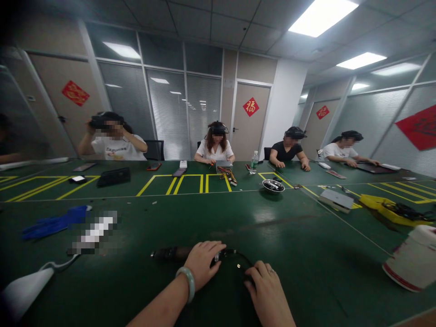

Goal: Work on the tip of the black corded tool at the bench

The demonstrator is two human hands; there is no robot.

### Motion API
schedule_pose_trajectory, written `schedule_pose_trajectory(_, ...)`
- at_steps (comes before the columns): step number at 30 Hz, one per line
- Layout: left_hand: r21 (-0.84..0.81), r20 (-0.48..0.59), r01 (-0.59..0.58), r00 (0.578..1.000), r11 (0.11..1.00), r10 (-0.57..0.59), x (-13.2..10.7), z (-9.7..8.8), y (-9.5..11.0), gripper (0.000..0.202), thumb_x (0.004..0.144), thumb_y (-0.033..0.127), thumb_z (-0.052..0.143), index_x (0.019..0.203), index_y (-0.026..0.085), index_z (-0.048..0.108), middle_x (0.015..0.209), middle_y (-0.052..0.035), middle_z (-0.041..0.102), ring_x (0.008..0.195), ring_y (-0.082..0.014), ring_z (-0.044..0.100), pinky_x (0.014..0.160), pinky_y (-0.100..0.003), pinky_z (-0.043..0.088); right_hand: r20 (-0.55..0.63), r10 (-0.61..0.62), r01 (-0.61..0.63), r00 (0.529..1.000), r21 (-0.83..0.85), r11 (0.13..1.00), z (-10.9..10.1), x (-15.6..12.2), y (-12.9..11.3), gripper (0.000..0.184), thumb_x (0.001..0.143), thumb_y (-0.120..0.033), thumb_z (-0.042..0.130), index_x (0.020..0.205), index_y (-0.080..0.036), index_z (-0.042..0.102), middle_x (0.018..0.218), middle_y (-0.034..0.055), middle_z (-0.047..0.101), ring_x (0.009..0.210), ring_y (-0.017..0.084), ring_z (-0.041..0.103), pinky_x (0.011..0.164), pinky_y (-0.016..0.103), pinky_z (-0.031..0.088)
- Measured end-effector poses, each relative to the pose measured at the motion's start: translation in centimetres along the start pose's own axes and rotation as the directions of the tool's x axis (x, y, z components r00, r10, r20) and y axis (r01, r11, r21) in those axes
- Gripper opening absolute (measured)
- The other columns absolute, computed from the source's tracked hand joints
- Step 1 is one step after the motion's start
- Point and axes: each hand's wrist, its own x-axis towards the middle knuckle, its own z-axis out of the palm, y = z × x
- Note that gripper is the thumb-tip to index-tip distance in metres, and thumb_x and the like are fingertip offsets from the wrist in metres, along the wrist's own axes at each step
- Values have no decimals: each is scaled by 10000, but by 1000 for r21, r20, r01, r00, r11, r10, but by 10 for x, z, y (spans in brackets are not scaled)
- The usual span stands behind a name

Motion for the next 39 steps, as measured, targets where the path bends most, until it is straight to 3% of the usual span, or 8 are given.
schedule_pose_trajectory(4, 4, 6, 9, 1000, 1000, -9, 1, 0, 0, 464, 840, 277, 529, 1294, 350, 469, 1309, 14, 525, 1165, -239, 472, 990, -438, 347, -57, 76, -79, 995, -49, 996, 3, -1, 1, 255, 876, -234, 499, 1109, -277, 594, 1046, 42, 618, 947, 245, 561, 847, 403, 390)
schedule_pose_trajectory(11, 60, -13, 18, 1000, 998, -17, 2, -3, 9, 349, 847, 316, 528, 1196, 302, 538, 1172, -29, 562, 1052, -244, 500, 920, -402, 385, -45, 132, -137, 990, -154, 978, 12, 15, -8, 152, 859, -205, 497, 835, -241, 642, 843, 50, 625, 807, 244, 578, 742, 382, 382)
schedule_pose_trajectory(22, 96, -51, 52, 998, 994, -48, 4, 1, 17, 253, 842, 291, 524, 1092, 262, 546, 1069, -46, 538, 990, -237, 509, 850, -381, 411, -50, 172, -179, 984, -220, 959, 17, 20, -23, 191, 878, -158, 454, 834, -226, 627, 839, 67, 617, 809, 246, 575, 719, 372, 372)
schedule_pose_trajectory(28, 96, -66, 89, 994, 991, -83, 9, 2, 20, 232, 819, 257, 543, 1051, 253, 554, 1028, -40, 559, 961, -235, 524, 831, -380, 413, -122, 162, -179, 979, -141, 974, 14, 26, -23, 199, 910, -208, 429, 863, -234, 620, 870, 56, 616, 827, 231, 579, 750, 369, 374)
schedule_pose_trajectory(33, 91, -34, 66, 997, 994, -63, 12, -1, 18, 226, 826, 278, 543, 1050, 256, 548, 1031, -36, 569, 965, -234, 526, 821, -369, 401, -191, 200, -214, 961, -58, 975, -2, 58, -17, 222, 933, -235, 398, 925, -238, 620, 949, 47, 612, 810, 195, 587, 741, 332, 384)
schedule_pose_trajectory(39, 134, 8, 82, 996, 988, -84, 15, -2, 17, 231, 834, 333, 559, 1052, 257, 553, 1031, -33, 577, 978, -229, 524, 830, -358, 397, -110, 170, -157, 979, 115, 981, 1, 89, -10, 164, 909, -249, 476, 936, -223, 636, 991, 26, 602, 860, 158, 585, 788, 275, 404)
